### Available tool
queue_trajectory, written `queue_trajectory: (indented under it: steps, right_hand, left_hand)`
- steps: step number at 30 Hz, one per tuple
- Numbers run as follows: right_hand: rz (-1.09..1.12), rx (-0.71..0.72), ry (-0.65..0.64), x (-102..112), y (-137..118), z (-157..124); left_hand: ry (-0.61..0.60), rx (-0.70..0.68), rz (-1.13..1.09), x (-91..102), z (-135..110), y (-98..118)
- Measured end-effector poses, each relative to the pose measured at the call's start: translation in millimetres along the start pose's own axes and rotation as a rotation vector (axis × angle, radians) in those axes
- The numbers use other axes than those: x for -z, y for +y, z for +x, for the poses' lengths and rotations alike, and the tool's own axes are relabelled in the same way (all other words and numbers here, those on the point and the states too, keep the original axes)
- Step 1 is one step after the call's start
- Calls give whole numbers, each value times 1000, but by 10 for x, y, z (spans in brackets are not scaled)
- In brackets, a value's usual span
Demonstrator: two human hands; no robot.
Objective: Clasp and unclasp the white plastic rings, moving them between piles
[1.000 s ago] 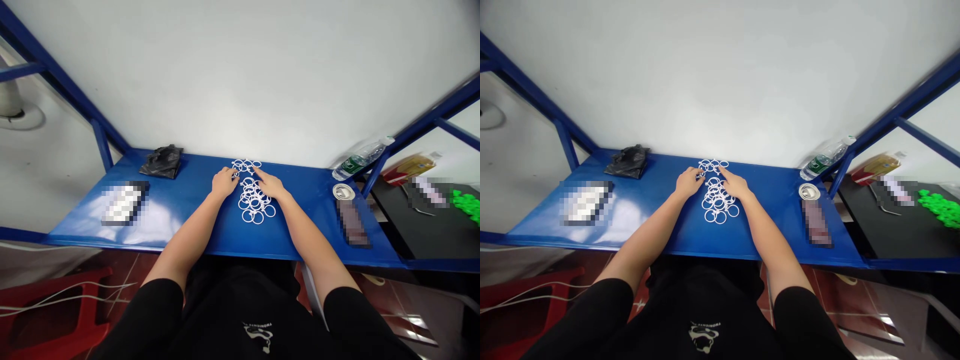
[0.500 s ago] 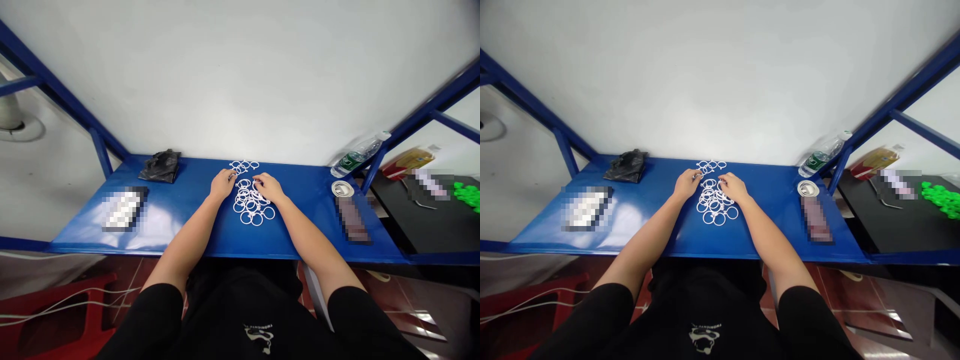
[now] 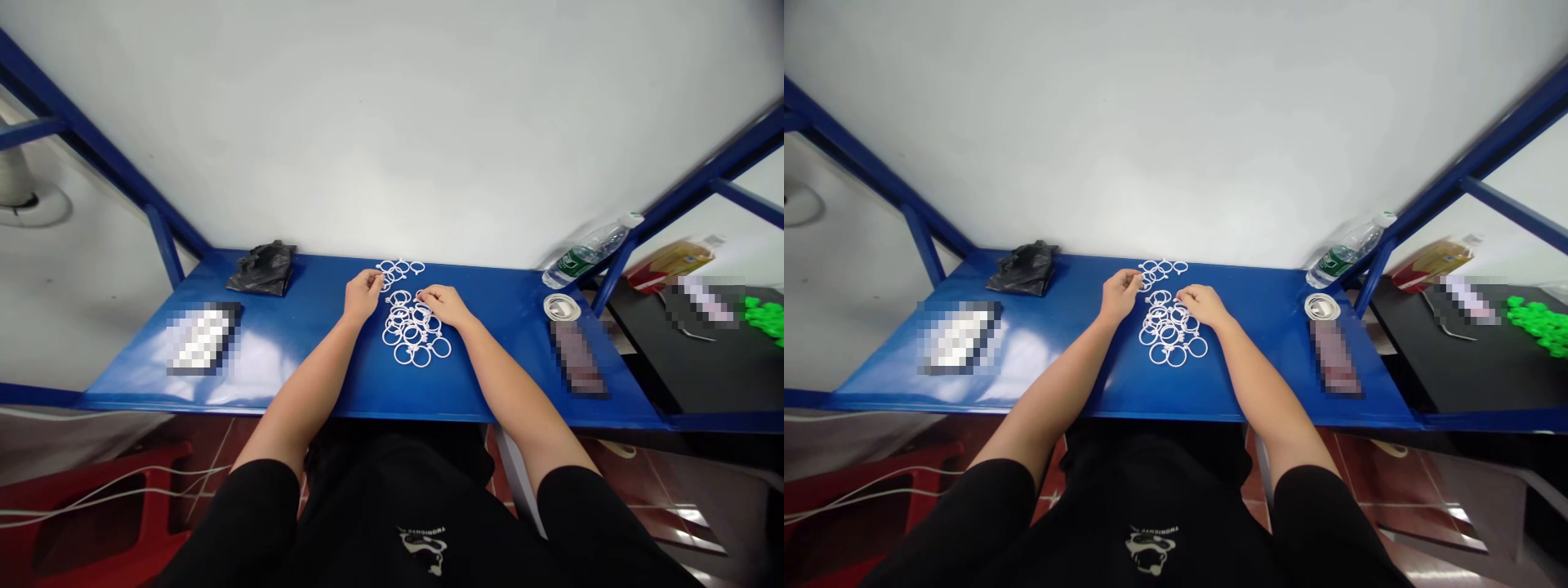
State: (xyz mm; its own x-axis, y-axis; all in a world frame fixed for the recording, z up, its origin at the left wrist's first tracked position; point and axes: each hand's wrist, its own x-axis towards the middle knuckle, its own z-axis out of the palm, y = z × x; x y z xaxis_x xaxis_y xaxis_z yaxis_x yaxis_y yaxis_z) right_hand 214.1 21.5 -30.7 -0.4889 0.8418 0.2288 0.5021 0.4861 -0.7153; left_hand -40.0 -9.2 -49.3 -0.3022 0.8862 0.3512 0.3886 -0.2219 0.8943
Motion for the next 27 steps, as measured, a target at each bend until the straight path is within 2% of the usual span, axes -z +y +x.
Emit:
queue_trajectory:
  steps: [4,10,17,21,27]
  right_hand:
    - [5,-18,-8,18,33,3]
    - [-195,66,-102,37,-43,19]
    - [-351,-89,-127,53,-119,30]
    - [-211,-132,-18,87,-31,-4]
    - [264,-150,182,76,128,12]
  left_hand:
    - [-21,-9,-8,-22,-14,-13]
    - [-16,-11,-10,-30,-16,5]
    - [40,-22,20,-19,-19,42]
    - [51,-13,53,-16,-14,55]
    - [39,-82,90,-2,-8,87]
